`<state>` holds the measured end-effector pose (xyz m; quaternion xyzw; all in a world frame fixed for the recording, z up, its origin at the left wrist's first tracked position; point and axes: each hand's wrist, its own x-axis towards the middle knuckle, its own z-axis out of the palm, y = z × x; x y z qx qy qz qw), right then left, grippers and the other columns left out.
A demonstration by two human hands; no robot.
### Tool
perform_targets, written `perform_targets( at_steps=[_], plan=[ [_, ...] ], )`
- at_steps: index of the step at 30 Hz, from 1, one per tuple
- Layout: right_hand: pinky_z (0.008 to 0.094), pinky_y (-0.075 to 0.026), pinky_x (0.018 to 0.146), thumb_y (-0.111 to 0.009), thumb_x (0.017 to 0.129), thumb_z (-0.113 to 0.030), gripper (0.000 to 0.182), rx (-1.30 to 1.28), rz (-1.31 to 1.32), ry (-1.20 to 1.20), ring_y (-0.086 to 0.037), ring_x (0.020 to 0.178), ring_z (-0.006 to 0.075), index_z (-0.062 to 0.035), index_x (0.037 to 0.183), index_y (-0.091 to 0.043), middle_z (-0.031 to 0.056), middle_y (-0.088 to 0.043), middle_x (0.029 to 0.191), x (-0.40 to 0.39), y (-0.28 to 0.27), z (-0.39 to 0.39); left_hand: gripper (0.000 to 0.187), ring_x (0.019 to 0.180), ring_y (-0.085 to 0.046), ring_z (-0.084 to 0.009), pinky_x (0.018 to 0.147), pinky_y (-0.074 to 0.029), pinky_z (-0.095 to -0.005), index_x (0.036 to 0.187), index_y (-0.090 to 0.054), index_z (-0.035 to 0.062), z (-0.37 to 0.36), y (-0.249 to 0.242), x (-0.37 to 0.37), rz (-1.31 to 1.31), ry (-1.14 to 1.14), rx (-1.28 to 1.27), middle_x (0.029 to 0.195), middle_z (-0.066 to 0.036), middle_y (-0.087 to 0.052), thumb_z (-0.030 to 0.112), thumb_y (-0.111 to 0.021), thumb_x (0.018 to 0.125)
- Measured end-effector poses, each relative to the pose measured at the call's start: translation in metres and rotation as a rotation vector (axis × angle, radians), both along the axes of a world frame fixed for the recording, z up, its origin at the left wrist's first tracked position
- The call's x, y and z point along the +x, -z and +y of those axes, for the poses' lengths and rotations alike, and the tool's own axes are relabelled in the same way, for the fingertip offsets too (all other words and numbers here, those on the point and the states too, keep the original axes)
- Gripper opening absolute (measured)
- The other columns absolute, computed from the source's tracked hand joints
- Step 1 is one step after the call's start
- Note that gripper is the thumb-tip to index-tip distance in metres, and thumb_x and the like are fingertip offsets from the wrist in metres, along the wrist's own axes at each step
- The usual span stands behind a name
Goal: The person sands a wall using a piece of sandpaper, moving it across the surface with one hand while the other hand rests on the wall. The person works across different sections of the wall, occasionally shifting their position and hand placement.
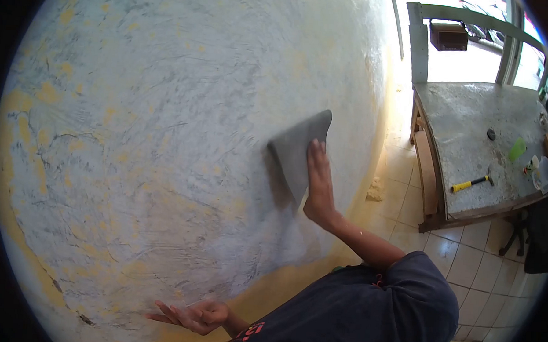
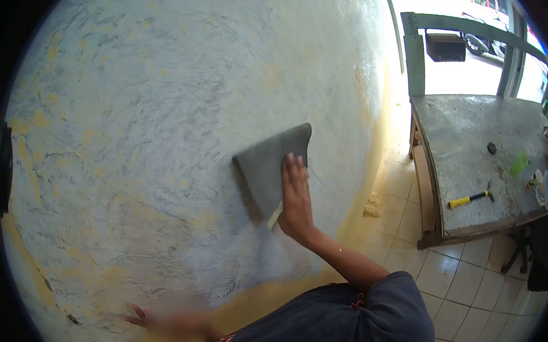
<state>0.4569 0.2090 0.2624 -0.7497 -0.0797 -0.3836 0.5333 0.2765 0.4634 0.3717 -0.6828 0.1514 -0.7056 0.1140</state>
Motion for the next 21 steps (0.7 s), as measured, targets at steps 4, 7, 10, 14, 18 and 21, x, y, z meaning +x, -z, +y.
perform_targets(
  at_steps=[4, 7, 10, 14, 18, 21],
  plan=[
    [0.0512, -0.02, 0.118, -0.039, 0.086, 0.003, 0.059, -0.251, -0.236, -0.351, -0.026, 0.143, 0.0435, 0.0083, 0.144, -0.035, 0.0266, -0.028, 0.154, -0.008, 0.036, 0.016, 0.045, 0.128, -0.051, -0.0411, 0.113, -0.014, -0.0719, 0.131, -0.053, 0.002, -0.001, -0.001, 0.004, -0.013, 0.027, 0.006, 0.13, -0.026, -0.056, 0.02, -0.034, 0.094],
    [0.0514, -0.023, 0.116, -0.039, 0.091, -0.001, 0.055, -0.076, -0.197, -0.169, -0.026, 0.144, 0.0424, 0.0083, 0.145, -0.033, 0.0281, -0.026, 0.154, 0.017, 0.029, 0.001, 0.045, 0.127, -0.051, -0.0412, 0.112, -0.014, -0.0722, 0.132, -0.052, 0.0019, -0.002, -0.002, 0.003, -0.008, 0.006, -0.001, 0.13, -0.026, -0.057, 0.02, -0.034, 0.095],
    [0.0531, -0.024, 0.115, -0.055, 0.091, -0.008, 0.059, -0.043, -0.189, -0.093, -0.024, 0.143, 0.045, -0.0086, 0.147, -0.038, 0.0302, -0.02, 0.155, 0.017, 0.038, 0.017, 0.045, 0.127, -0.052, -0.0415, 0.112, -0.014, -0.0725, 0.132, -0.051, 0.0016, -0.006, 0.0, 0.002, -0.002, 0.012, -0.019, 0.13, -0.025, -0.057, 0.019, -0.034, 0.094],
    [0.053, -0.024, 0.115, -0.062, 0.085, -0.002, 0.066, -0.423, -0.434, -0.319, -0.023, 0.142, 0.0491, -0.0136, 0.147, -0.04, 0.0324, -0.017, 0.155, 0.001, 0.037, 0.013, 0.046, 0.127, -0.051, -0.0426, 0.113, -0.013, -0.0722, 0.133, -0.05, 0.0011, -0.009, -0.002, 0.005, 0.018, 0.016, -0.047, 0.131, -0.025, -0.057, 0.019, -0.034, 0.094],
    [0.0523, -0.02, 0.116, -0.061, 0.087, -0.008, 0.066, 0.163, 0.017, -0.05, -0.015, 0.144, 0.0504, -0.0133, 0.148, -0.038, 0.0284, -0.012, 0.158, 0.021, 0.024, 0.013, 0.048, 0.127, -0.05, -0.0442, 0.113, -0.013, -0.0717, 0.135, -0.049, 0.0008, -0.007, -0.003, 0.003, 0.034, 0.017, -0.04, 0.131, -0.024, -0.057, 0.019, -0.034, 0.094],
    [0.0584, -0.017, 0.116, -0.069, 0.081, -0.014, 0.075, -0.167, -0.213, -0.224, -0.013, 0.145, 0.0497, -0.0107, 0.149, -0.037, 0.0287, -0.01, 0.159, -0.002, 0.064, 0.042, 0.049, 0.129, -0.048, -0.0452, 0.113, -0.012, -0.0713, 0.137, -0.048, 0.0004, -0.004, -0.003, 0.003, 0.067, -0.025, -0.012, 0.133, -0.024, -0.056, 0.018, -0.034, 0.093]
  ],
)
